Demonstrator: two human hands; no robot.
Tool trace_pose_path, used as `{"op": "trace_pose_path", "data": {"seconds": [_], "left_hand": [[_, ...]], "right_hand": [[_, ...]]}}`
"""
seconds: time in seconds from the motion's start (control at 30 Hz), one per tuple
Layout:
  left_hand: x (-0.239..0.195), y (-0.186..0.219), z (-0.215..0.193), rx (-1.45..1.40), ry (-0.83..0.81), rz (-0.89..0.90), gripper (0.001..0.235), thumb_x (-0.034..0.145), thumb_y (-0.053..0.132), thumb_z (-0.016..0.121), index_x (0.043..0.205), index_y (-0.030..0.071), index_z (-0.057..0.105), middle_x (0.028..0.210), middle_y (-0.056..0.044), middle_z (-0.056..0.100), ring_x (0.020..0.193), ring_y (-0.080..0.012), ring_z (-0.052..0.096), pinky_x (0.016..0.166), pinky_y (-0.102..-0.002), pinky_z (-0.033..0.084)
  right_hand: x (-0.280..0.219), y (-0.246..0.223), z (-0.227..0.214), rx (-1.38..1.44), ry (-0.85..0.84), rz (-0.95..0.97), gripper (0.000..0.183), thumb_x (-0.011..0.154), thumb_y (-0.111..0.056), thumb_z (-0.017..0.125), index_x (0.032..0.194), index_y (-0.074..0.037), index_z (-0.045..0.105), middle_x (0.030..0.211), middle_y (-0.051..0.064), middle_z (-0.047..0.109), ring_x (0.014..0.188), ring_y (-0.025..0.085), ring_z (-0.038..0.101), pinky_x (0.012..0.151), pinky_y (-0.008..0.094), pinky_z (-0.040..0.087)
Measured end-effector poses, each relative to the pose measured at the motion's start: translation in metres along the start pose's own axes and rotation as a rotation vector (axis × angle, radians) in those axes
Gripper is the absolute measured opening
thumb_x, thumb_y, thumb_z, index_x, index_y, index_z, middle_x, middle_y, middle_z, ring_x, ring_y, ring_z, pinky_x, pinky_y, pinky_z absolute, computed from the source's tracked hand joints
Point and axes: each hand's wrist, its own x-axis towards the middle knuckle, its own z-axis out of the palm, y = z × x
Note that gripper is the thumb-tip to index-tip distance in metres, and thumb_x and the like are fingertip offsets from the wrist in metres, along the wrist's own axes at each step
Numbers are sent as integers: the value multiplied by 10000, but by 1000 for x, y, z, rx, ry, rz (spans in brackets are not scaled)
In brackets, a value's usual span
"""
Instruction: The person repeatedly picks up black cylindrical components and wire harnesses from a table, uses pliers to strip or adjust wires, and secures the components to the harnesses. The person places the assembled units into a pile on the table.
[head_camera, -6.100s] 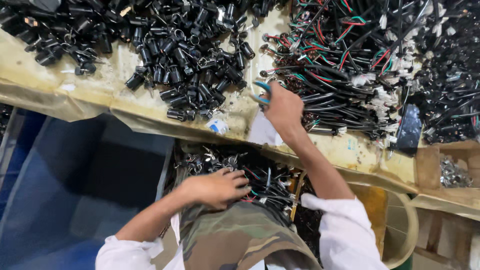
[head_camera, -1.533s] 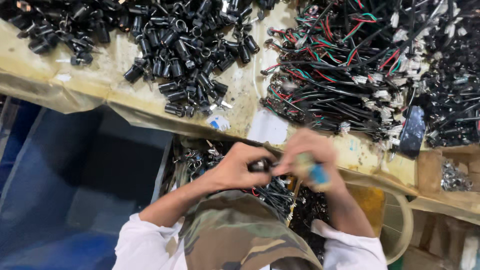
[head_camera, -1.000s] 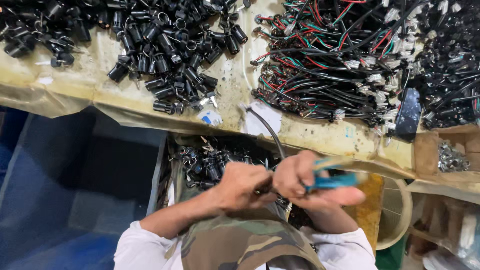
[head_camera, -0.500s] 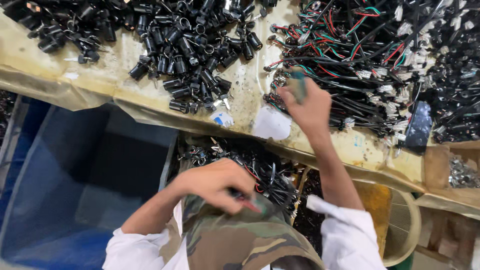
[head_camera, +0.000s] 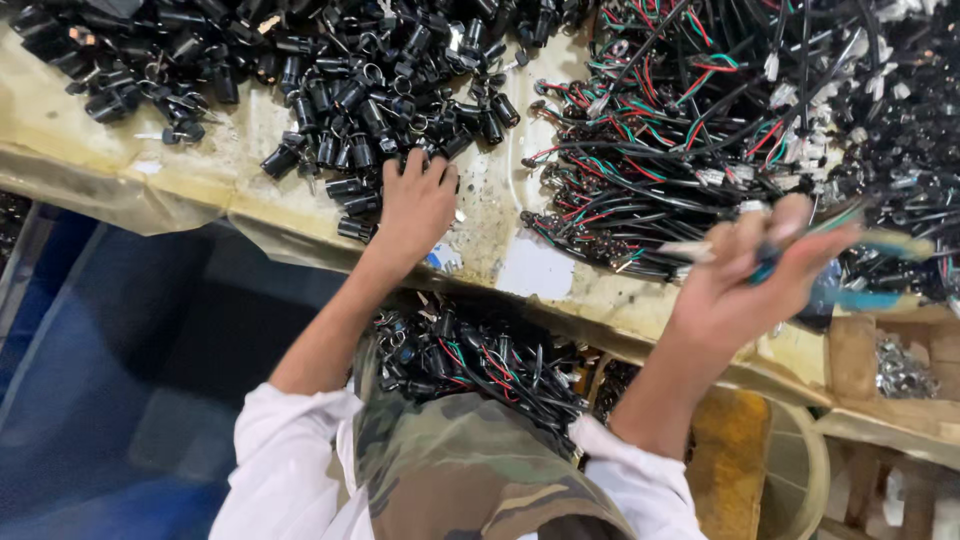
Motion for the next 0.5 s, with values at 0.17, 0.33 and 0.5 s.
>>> {"op": "trace_pose_path", "data": {"seconds": [0.17,0.33,0.5], "left_hand": [[21,0,-13,-254,110,-70,348,918,308,748,1174,79,698,1132,-84,659,1173,-303,508,974,-527,318],[-19,41,-36,-1001,61,-156,348,996,304,665,1291,125,624,1261,-74,667,1176,-251,599,1014,-381,463],[-69,90,-37,-1634,-151,-236,341,1097,257,546,1387,79,531,1280,-85,567,1202,-188,536,1094,-326,432]], "right_hand": [[-51,72,-21,-1551,-870,-87,384,617,-71,798,978,-39,672,941,125,638,847,338,668,739,415,542],[-67,105,-51,-2026,-698,128,434,778,-162,817,1131,-54,588,1072,162,609,899,426,634,706,548,488],[-77,97,-75,-2050,-804,80,491,671,-152,811,1094,-55,581,1075,148,611,950,395,622,780,517,502]]}}
